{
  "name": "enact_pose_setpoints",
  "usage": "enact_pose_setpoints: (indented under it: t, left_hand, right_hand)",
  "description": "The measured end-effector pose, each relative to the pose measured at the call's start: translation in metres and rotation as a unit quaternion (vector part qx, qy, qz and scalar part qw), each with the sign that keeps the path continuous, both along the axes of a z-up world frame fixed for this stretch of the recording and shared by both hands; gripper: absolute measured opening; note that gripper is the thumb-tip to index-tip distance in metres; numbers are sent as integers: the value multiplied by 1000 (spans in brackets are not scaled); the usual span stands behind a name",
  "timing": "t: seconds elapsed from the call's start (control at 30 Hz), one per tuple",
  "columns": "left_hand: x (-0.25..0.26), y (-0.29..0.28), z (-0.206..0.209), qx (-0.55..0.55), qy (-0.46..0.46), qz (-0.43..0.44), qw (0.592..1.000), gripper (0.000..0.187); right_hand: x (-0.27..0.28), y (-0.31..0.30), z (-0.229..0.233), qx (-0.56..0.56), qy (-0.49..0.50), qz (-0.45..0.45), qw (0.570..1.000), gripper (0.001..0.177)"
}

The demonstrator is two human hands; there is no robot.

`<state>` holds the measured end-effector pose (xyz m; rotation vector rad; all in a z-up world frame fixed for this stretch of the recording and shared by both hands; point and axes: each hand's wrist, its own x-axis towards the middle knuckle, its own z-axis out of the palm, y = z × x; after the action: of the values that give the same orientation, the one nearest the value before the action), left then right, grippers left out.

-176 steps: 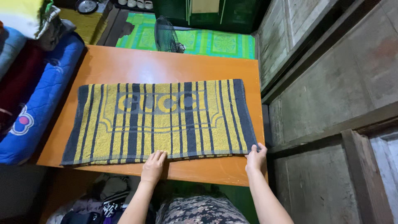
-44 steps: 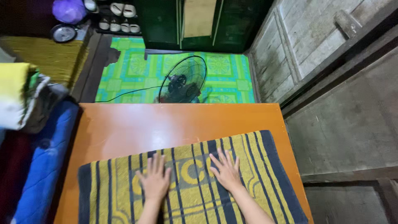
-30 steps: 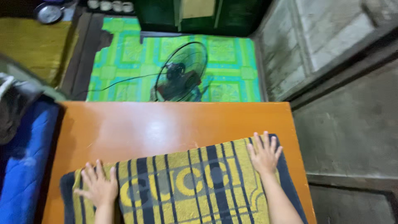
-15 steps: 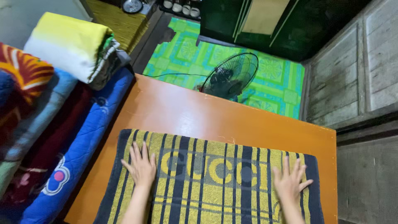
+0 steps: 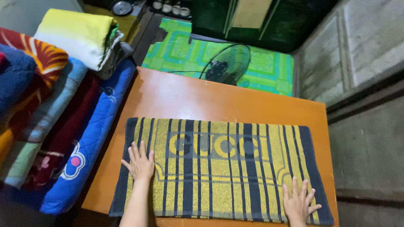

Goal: The person folds a pink floral towel and a yellow striped towel on an orange table, then stacks them with other folded towels on a nearby bed. The person uses both hands to align edges and smooth the fabric during folding.

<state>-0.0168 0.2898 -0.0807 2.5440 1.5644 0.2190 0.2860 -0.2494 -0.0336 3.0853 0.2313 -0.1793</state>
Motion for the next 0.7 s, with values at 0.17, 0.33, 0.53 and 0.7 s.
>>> enact_pose_setpoints:
  t: [0.17,0.33,0.53,0.7]
  left_hand:
    - [-1,-85,1,10,103,-79,991,67]
    - [-25,-115,3,13,109,-136,985,67]
    - [-65,-93,-12,47,9,-154,987,66]
    - [-73,-91,-20,-6,8,-120,993,67]
  right_hand:
    - [-21,-16,-7,-38,38,-66,996,78]
    - [-21,-20,-9,9,102,-95,990,77]
    - [-24,-18,13,26,158,-95,983,79]
    - [-26,-17,26,38,170,-76,982,80]
